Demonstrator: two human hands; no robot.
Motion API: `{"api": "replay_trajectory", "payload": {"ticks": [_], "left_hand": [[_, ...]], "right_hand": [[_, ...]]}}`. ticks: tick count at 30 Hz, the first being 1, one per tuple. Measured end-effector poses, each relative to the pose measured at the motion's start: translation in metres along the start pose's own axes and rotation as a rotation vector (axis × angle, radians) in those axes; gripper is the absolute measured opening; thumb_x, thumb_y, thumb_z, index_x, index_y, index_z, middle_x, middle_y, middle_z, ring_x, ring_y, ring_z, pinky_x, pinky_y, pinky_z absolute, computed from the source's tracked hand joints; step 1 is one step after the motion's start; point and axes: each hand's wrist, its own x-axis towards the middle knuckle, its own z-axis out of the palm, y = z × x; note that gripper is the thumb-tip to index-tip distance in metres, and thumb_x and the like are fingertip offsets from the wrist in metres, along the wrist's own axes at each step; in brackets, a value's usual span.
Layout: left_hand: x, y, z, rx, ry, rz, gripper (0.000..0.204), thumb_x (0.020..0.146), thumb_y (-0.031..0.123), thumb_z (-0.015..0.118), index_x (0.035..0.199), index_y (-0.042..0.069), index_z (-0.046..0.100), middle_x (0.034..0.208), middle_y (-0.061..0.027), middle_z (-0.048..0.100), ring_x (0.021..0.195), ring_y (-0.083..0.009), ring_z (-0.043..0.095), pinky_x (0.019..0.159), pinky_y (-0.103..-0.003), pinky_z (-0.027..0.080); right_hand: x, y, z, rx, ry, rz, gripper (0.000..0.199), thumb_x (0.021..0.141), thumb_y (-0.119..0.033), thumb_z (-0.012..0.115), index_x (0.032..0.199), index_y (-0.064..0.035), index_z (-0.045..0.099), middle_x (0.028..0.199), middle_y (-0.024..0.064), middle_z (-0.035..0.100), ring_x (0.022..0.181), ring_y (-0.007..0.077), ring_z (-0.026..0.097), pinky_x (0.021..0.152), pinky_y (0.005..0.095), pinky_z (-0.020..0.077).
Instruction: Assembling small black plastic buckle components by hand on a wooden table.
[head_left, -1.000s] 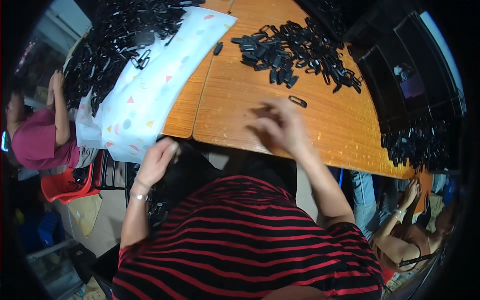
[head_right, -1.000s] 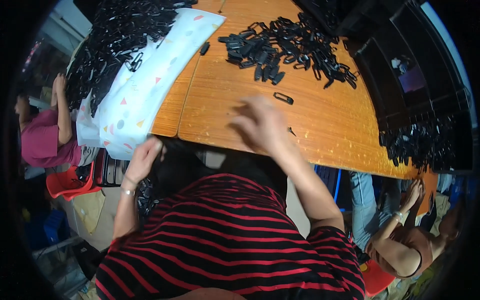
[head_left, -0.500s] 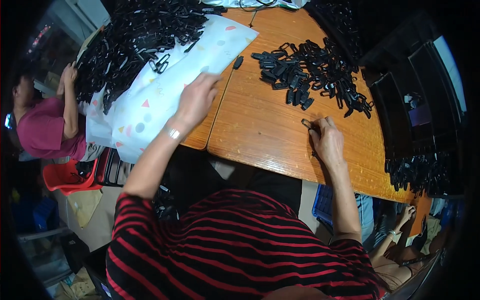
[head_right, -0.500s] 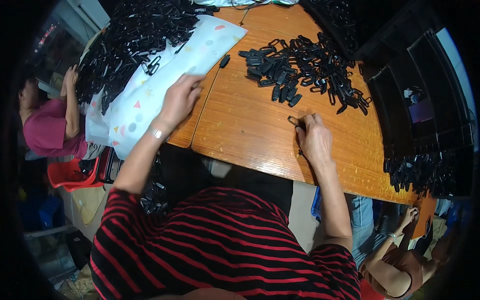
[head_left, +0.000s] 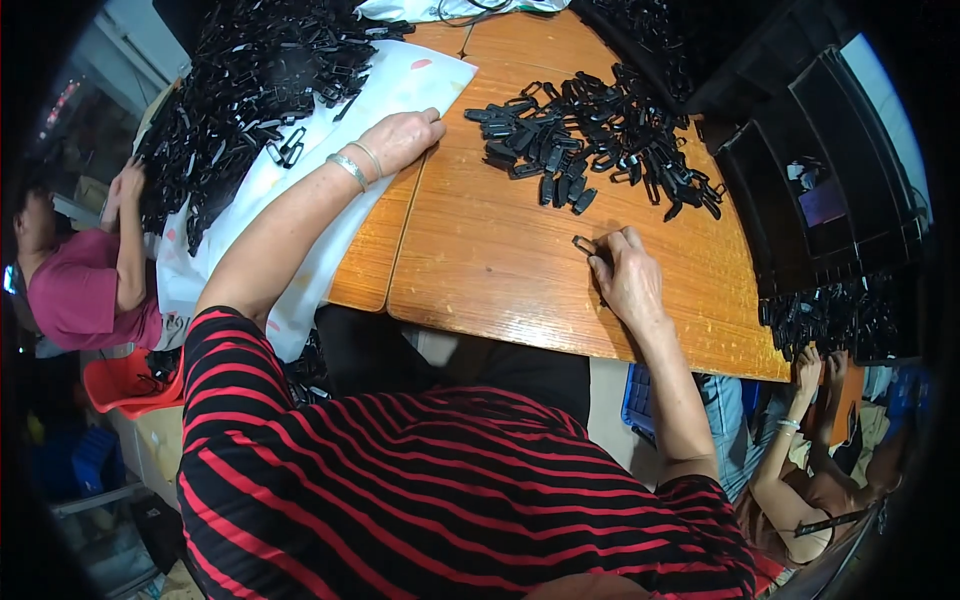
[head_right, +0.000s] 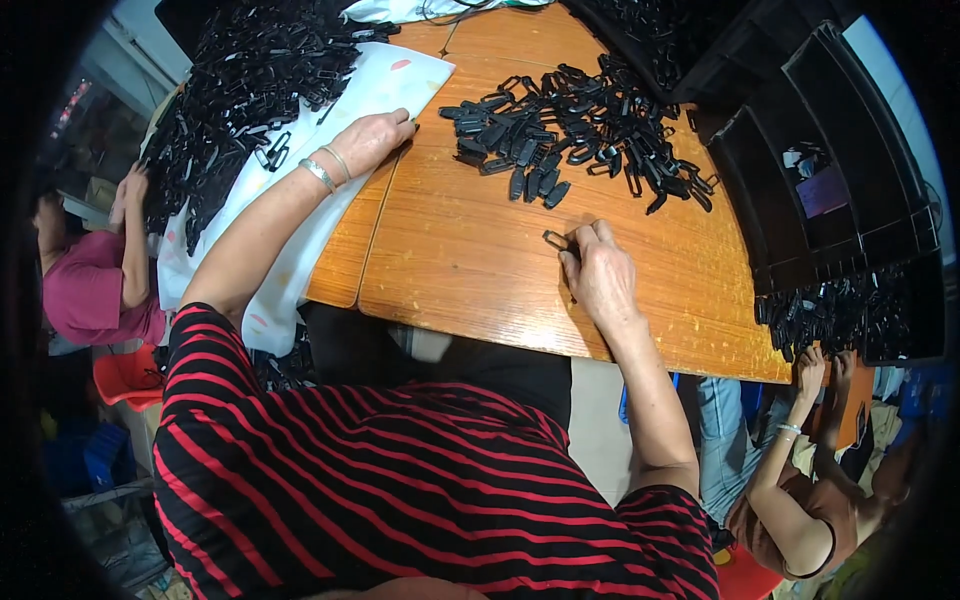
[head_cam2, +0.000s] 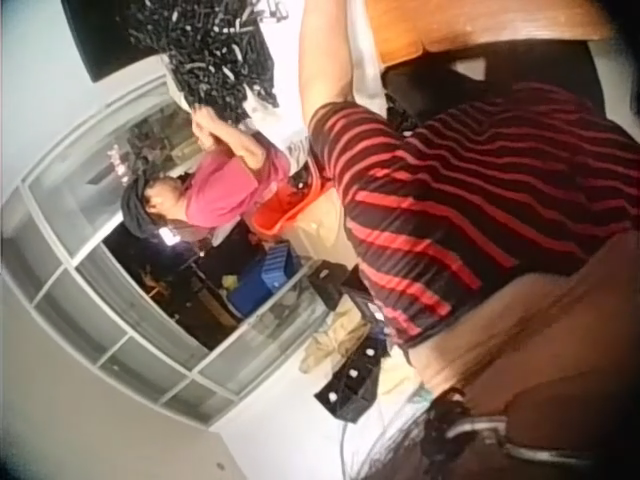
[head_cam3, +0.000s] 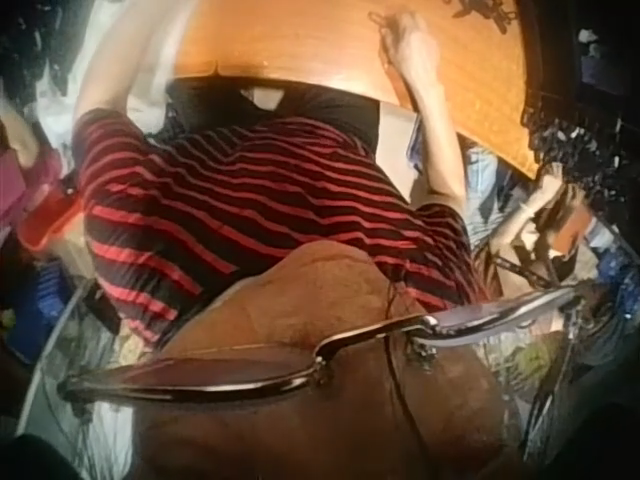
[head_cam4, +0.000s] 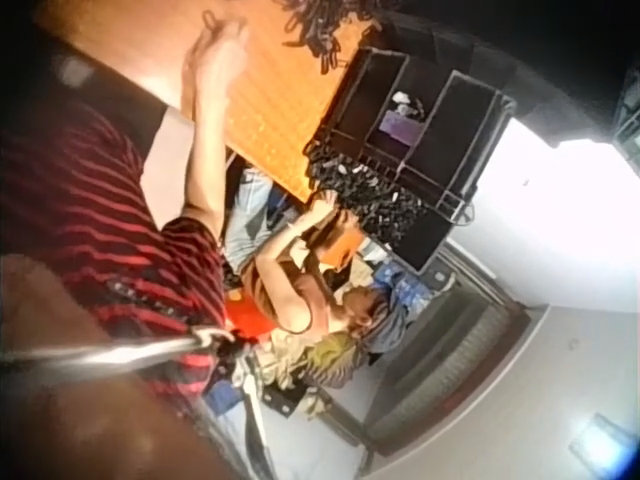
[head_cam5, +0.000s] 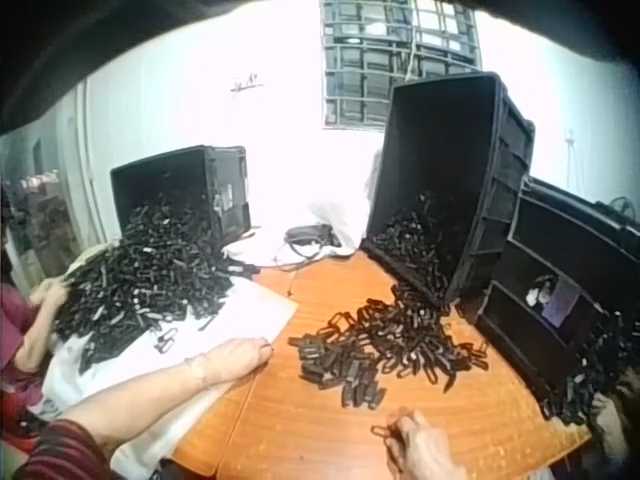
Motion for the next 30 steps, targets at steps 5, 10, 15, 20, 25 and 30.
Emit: {"api": "replay_trajectory", "payload": {"ticks": [5,10,15,20,25,30], "left_hand": [[-0.003,0.006,-0.002,-0.116,0.025,0.038,0.006,0.082,0.003,0.055,0.088,0.002,0.057,0.089,-0.0150,0.059,0.085,-0.0333,0.062,0.075,-0.039,0.051],[0.005,0.020,-0.003,-0.169,-0.001,0.086,0.016,0.080,-0.002,0.057,0.096,0.003,0.058,0.089,-0.0125,0.062,0.086,-0.0308,0.063,0.076,-0.036,0.052],[0.016,0.015,0.001,-0.003,-0.033,0.156,0.013,0.083,0.003,0.056,0.095,0.005,0.059,0.088,-0.0103,0.062,0.084,-0.0265,0.064,0.075,-0.033,0.053],[0.024,0.011,0.003,0.200,0.119,0.365,0.008,0.080,0.007,0.059,0.088,0.007,0.061,0.085,-0.0071,0.061,0.083,-0.0232,0.063,0.071,-0.031,0.053],[0.020,0.020,0.001,-0.053,0.065,0.117,0.015,0.076,0.011,0.070,0.082,0.006,0.058,0.083,-0.0084,0.060,0.087,-0.0241,0.060,0.070,-0.034,0.053],[-0.004,0.023,0.012,-0.187,0.213,-0.011,0.019,0.075,0.007,0.072,0.090,0.003,0.060,0.089,-0.0100,0.063,0.086,-0.0257,0.062,0.071,-0.034,0.053]], "right_hand": [[0.001,0.000,0.001,-0.015,0.001,-0.003,0.019,0.079,-0.007,0.070,0.093,0.0020,0.060,0.092,0.0160,0.058,0.077,0.0353,0.063,0.065,0.0425,0.0505],[0.001,-0.001,0.002,-0.047,-0.016,0.013,0.019,0.080,-0.007,0.070,0.094,0.0021,0.061,0.092,0.0159,0.058,0.077,0.0340,0.063,0.065,0.0415,0.0511],[0.000,-0.002,0.002,-0.052,-0.011,0.013,0.020,0.080,-0.007,0.070,0.095,0.0021,0.060,0.092,0.0158,0.058,0.077,0.0334,0.064,0.065,0.0407,0.0516],[-0.001,0.000,0.005,-0.037,0.024,-0.003,0.020,0.080,-0.008,0.070,0.095,0.0018,0.060,0.092,0.0158,0.058,0.076,0.0332,0.064,0.065,0.0405,0.0518],[-0.001,-0.001,0.003,-0.025,0.008,0.029,0.021,0.080,-0.008,0.071,0.095,0.0020,0.060,0.092,0.0155,0.058,0.077,0.0332,0.064,0.065,0.0406,0.0516],[-0.002,-0.005,0.003,0.064,0.023,0.023,0.022,0.080,-0.008,0.072,0.095,0.0027,0.060,0.089,0.0151,0.059,0.077,0.0313,0.064,0.066,0.0381,0.0509]]}}
